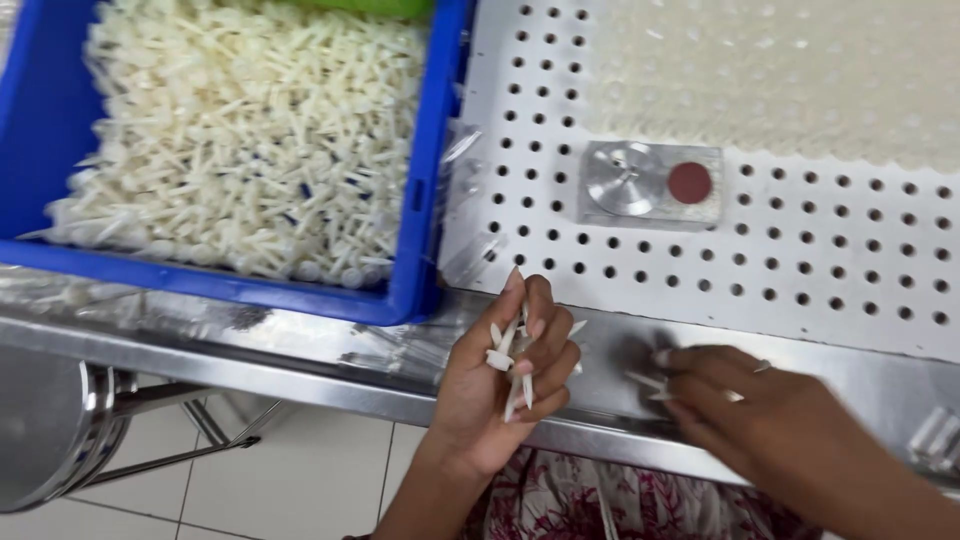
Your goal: Assembling plastic nozzles into tubes and placing them in a rack.
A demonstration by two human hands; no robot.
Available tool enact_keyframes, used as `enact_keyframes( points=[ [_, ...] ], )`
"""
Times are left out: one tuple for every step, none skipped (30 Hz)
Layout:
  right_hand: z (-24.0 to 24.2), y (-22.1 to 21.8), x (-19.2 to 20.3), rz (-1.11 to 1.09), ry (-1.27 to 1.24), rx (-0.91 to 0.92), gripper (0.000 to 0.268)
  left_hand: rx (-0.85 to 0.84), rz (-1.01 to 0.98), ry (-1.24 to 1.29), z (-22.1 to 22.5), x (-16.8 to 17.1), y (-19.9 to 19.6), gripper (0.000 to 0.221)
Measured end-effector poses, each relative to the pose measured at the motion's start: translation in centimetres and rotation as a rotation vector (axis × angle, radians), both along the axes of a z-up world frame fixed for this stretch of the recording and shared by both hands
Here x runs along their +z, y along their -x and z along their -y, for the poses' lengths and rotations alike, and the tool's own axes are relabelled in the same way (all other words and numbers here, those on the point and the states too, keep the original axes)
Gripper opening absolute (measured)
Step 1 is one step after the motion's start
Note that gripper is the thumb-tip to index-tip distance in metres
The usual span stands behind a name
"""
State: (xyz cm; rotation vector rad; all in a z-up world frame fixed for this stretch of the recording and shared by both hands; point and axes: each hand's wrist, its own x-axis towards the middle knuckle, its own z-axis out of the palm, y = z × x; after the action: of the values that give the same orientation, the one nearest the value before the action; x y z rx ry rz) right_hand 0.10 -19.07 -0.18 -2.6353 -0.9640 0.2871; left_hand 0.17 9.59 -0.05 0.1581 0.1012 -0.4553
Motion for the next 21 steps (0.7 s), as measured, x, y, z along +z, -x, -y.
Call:
enact_keyframes(
  points=[
    [-0.7,-0.2,-1.2,0.031,-0.009,0.202,0.026,0.018,-0.005,0.008,-0.3,0.4,0.0,0.044],
    [-1.4,-0.4,-1.1,0.037,-0.016,0.216,0.026,0.031,0.0,0.001,-0.7,0.4,0.3,0.044],
    [-2.1,-0.5,-0.9,0.045,-0.006,0.218,0.027,0.066,-0.024,-0.018,-0.9,0.4,0.6,0.044],
    [-2.7,-0.7,-0.7,0.053,0.003,0.221,0.029,0.102,-0.047,-0.036,-1.2,0.3,0.8,0.044],
    [-3.0,-1.3,-0.6,0.06,-0.002,0.234,0.029,0.115,-0.041,-0.041,-1.2,0.2,1.2,0.044],
    [-3.2,-1.8,-0.5,-0.046,0.134,0.183,0.027,0.135,-0.032,-0.038,-1.1,0.1,1.5,0.044],
    [-3.5,-2.5,-0.5,-0.149,0.268,0.131,0.026,0.156,-0.021,-0.038,-1.1,-0.1,1.8,0.044],
    [-5.1,-4.1,2.0,-0.14,0.262,0.144,0.026,0.17,-0.014,-0.045,-1.1,-0.1,2.0,0.044],
    [-6.8,-5.5,4.5,-0.104,0.111,0.134,0.024,0.173,-0.028,-0.05,-1.1,-0.1,2.3,0.044],
    [-8.4,-6.9,7.0,-0.069,-0.04,0.123,0.021,0.176,-0.042,-0.055,-1.0,-0.2,2.6,0.044],
    [-10.8,-8.3,8.8,-0.07,-0.045,0.13,0.021,0.183,-0.043,-0.06,-1.0,0.2,2.8,0.044],
    [-13.2,-9.7,10.6,-0.038,0.029,0.138,0.024,0.152,-0.099,-0.081,-1.0,0.5,2.9,0.044],
    [-15.4,-11.1,12.4,-0.003,0.108,0.14,0.027,0.117,-0.152,-0.097,-0.8,0.7,2.9,0.044],
    [-17.0,-12.3,12.4,-0.002,0.108,0.143,0.027,0.12,-0.151,-0.097,-0.7,0.2,3.3,0.044],
    [-18.5,-13.5,12.5,0.076,-0.087,0.256,0.026,0.115,-0.126,0.008,-0.6,-0.3,3.5,0.043],
    [-20.0,-14.7,12.6,0.16,-0.284,0.361,0.026,0.109,-0.101,0.113,-0.5,-0.8,3.6,0.042],
    [-20.3,-14.5,13.5,0.161,-0.283,0.36,0.026,0.108,-0.1,0.114,-0.6,-0.1,3.6,0.042],
    [-20.6,-14.4,14.4,0.368,-0.353,0.381,0.029,0.132,-0.124,0.088,-0.8,0.6,3.5,0.039],
    [-20.9,-14.0,15.1,0.566,-0.42,0.398,0.033,0.154,-0.157,0.062,-0.9,1.3,3.7,0.036],
    [-19.0,-13.3,13.6,0.559,-0.419,0.394,0.033,0.15,-0.165,0.063,-1.2,1.5,3.8,0.036],
    [-17.1,-12.7,12.1,0.376,-0.253,0.271,0.032,0.197,-0.14,0.071,-1.4,1.6,3.9,0.034]
  ],
)
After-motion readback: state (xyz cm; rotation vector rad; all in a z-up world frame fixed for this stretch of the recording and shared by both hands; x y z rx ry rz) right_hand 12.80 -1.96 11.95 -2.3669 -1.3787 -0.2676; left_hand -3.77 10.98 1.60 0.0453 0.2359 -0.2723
